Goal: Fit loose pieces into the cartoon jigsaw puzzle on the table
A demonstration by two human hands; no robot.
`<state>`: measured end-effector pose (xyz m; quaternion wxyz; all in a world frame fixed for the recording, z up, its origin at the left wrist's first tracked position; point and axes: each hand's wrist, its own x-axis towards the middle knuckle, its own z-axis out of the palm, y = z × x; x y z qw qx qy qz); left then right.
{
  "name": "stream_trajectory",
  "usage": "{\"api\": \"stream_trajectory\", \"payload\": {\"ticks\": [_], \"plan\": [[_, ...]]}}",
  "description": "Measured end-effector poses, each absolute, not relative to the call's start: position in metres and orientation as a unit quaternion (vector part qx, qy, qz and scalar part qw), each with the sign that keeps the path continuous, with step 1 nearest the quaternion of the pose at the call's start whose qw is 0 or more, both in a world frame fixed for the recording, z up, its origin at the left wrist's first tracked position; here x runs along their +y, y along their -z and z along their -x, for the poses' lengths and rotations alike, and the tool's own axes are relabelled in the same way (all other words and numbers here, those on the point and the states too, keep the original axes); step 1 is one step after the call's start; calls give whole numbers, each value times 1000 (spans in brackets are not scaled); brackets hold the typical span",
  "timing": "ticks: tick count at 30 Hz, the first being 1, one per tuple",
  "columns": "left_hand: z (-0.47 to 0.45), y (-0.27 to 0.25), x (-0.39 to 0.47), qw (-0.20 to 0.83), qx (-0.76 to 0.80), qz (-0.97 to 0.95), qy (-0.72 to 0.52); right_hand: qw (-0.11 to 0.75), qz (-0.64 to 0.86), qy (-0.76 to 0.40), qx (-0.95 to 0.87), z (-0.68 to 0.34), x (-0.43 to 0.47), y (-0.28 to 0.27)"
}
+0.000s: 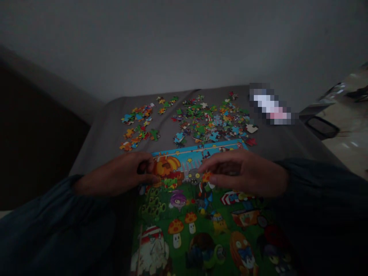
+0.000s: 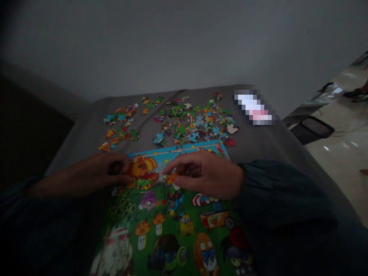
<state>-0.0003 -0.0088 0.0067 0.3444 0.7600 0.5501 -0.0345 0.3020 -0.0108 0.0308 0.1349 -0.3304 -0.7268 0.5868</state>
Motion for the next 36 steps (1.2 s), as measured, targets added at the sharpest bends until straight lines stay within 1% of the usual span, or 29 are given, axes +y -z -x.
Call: {"api": "stream_trajectory", "payload": {"ticks": [4,9,13,18,26,31,33,36], "plan": [[-3,-11,-10,349,545,-762,29,88,288,-499,-813,-288,-34,-27],[-2,-11,-10,348,545,-763,20,84,218,-413,-880,-274,-54,-10],[-2,-9,-10,349,543,-764,15,88,241,-377,-890,-271,-56,-3],[-3,-11,-10,345,544,-765,16,105,292,-371,-875,-271,-59,-2],[-1,-7,-10,348,544,-764,20,109,332,-334,-875,-269,-65,-3],[0,-6,-10,367,547,-753,11,98,323,-334,-880,-266,-70,-2],[2,-5,-10,372,545,-751,4,111,310,-329,-885,-266,-69,-5],[5,-2,-10,365,547,-753,8,159,281,-326,-889,-273,-55,-16]]}}
